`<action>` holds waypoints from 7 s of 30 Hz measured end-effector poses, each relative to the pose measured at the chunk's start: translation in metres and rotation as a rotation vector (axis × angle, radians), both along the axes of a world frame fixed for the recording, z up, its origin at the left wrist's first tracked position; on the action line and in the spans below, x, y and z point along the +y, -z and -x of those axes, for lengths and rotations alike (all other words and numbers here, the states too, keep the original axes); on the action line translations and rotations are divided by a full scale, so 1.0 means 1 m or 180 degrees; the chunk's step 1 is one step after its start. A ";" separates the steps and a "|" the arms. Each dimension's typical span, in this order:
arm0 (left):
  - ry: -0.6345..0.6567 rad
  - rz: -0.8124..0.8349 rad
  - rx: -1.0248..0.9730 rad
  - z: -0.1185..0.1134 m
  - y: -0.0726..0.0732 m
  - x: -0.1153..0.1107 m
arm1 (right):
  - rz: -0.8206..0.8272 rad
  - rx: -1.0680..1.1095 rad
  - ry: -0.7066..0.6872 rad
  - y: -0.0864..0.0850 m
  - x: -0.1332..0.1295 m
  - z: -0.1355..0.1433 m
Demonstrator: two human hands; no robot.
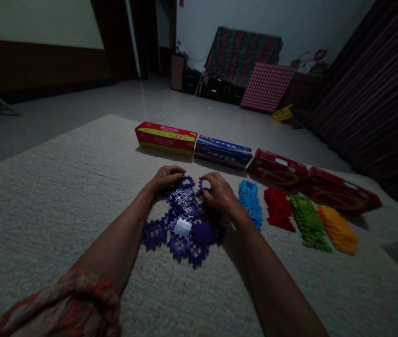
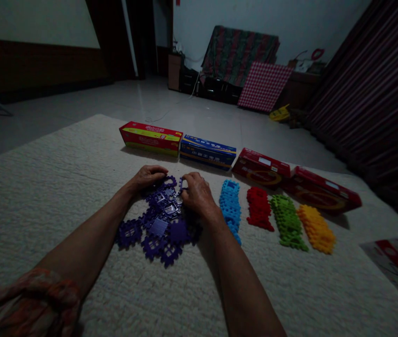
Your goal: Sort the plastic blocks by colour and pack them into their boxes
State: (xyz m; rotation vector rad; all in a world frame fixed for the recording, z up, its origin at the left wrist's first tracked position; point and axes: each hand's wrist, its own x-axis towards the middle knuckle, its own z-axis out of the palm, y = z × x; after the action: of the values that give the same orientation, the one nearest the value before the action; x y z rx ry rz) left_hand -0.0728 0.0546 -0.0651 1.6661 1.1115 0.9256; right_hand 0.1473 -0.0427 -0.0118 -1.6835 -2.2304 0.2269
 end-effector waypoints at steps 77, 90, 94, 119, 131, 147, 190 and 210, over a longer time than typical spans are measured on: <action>-0.0076 -0.0113 -0.0204 -0.003 0.007 0.004 | 0.0172 -0.0271 0.0248 -0.018 0.040 -0.066; -0.0115 -0.0129 -0.0120 -0.001 0.008 0.005 | 0.0397 -0.0664 0.0280 0.000 0.029 -0.062; -0.0094 -0.0118 -0.0136 -0.002 0.008 0.006 | 0.0138 -0.0477 0.0110 -0.004 0.020 -0.059; -0.0310 0.0536 -0.0880 0.002 -0.012 -0.005 | 0.0259 0.0380 -0.0043 0.031 -0.029 0.012; -0.0358 0.0595 -0.1014 0.000 -0.011 -0.006 | 0.0571 0.1322 0.0152 0.032 -0.020 0.004; -0.0262 0.0506 -0.0872 0.002 -0.006 0.000 | 0.0669 0.1065 -0.0158 0.014 -0.022 -0.008; -0.0298 0.0489 -0.0856 -0.001 -0.010 -0.003 | 0.0062 -0.0097 0.0120 -0.002 0.016 -0.072; -0.0234 0.0340 -0.0731 0.001 0.000 0.004 | 0.0089 0.0166 -0.0857 -0.005 -0.011 -0.027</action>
State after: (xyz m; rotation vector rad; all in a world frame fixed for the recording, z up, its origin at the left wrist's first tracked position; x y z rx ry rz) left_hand -0.0741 0.0586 -0.0648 1.4020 1.0520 1.0569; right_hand 0.1742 -0.0539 -0.0070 -1.3692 -2.4196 0.3638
